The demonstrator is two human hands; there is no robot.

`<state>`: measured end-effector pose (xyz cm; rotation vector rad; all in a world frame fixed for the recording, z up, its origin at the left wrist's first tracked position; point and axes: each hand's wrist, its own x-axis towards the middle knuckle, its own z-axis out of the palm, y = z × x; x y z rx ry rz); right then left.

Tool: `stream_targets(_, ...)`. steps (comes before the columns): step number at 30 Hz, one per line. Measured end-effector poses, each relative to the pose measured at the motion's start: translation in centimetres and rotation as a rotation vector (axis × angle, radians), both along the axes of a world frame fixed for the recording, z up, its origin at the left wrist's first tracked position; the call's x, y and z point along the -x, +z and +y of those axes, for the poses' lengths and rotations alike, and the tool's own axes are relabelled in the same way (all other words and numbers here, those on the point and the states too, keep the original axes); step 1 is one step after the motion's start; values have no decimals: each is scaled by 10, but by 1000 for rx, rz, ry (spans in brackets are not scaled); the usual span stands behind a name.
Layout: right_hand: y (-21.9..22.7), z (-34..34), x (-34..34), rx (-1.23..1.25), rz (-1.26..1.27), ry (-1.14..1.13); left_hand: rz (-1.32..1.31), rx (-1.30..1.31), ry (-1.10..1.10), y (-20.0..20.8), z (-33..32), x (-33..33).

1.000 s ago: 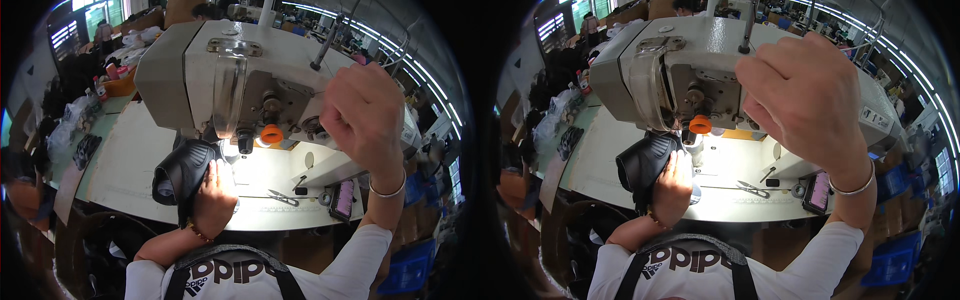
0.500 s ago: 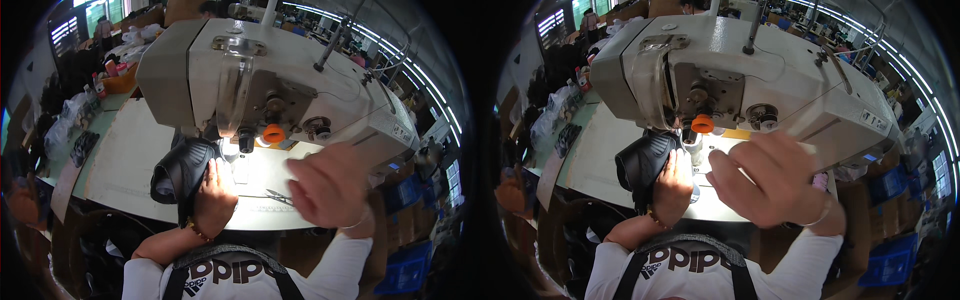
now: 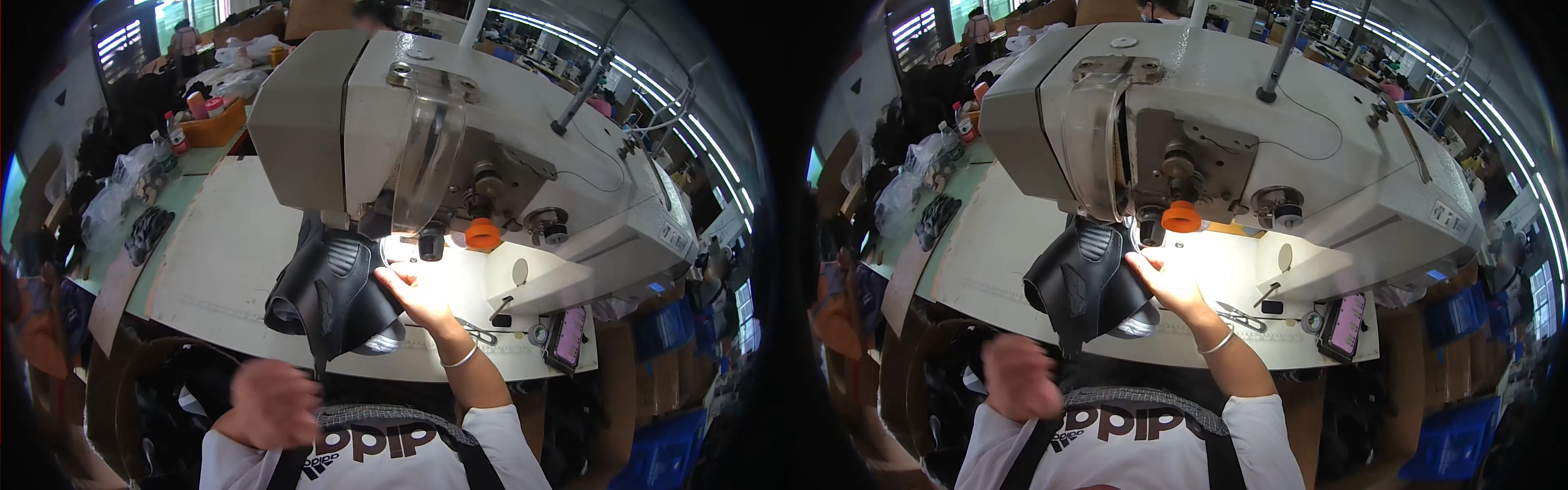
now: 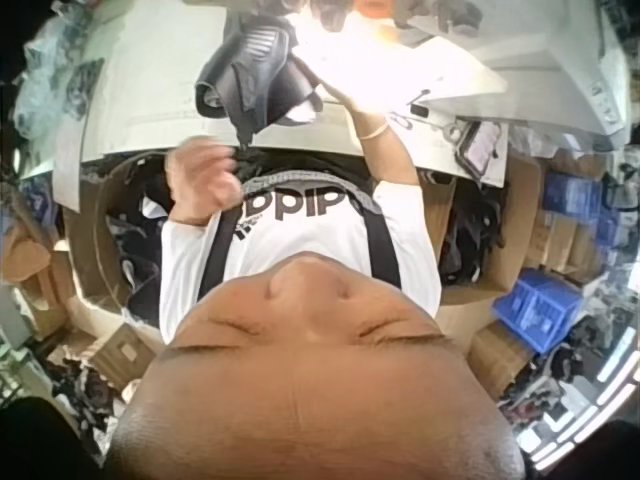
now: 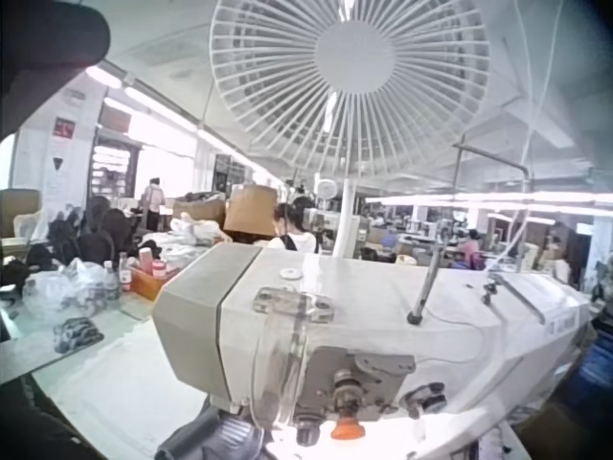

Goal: The person takes shoe upper pieces from a box and stitches them together using a sewing machine.

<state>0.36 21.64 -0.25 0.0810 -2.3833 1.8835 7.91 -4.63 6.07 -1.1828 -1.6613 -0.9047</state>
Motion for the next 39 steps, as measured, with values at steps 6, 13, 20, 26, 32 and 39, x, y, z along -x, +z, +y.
stream_targets(6, 9, 0, -12, -278, 204, -56, -870, -106, -118, -27, -13, 26)
stream_targets(13, -6, -6, -5, 110, 145, 14, -1288, -238, -265, -34, 23, 33)
stream_targets(20, -20, 6, -5, -43, 262, 35, -1173, -108, -118, -55, 17, 16)
stream_targets(26, -18, 10, 1, 0, 254, 41, -1187, -138, -271, -49, 20, 15)
stream_targets(32, -19, 4, -4, 305, 162, -37, -1256, -238, -319, -45, 21, 12)
stream_targets(39, -39, 7, -6, -194, 309, -89, -1284, -180, -281, -46, 19, 15)
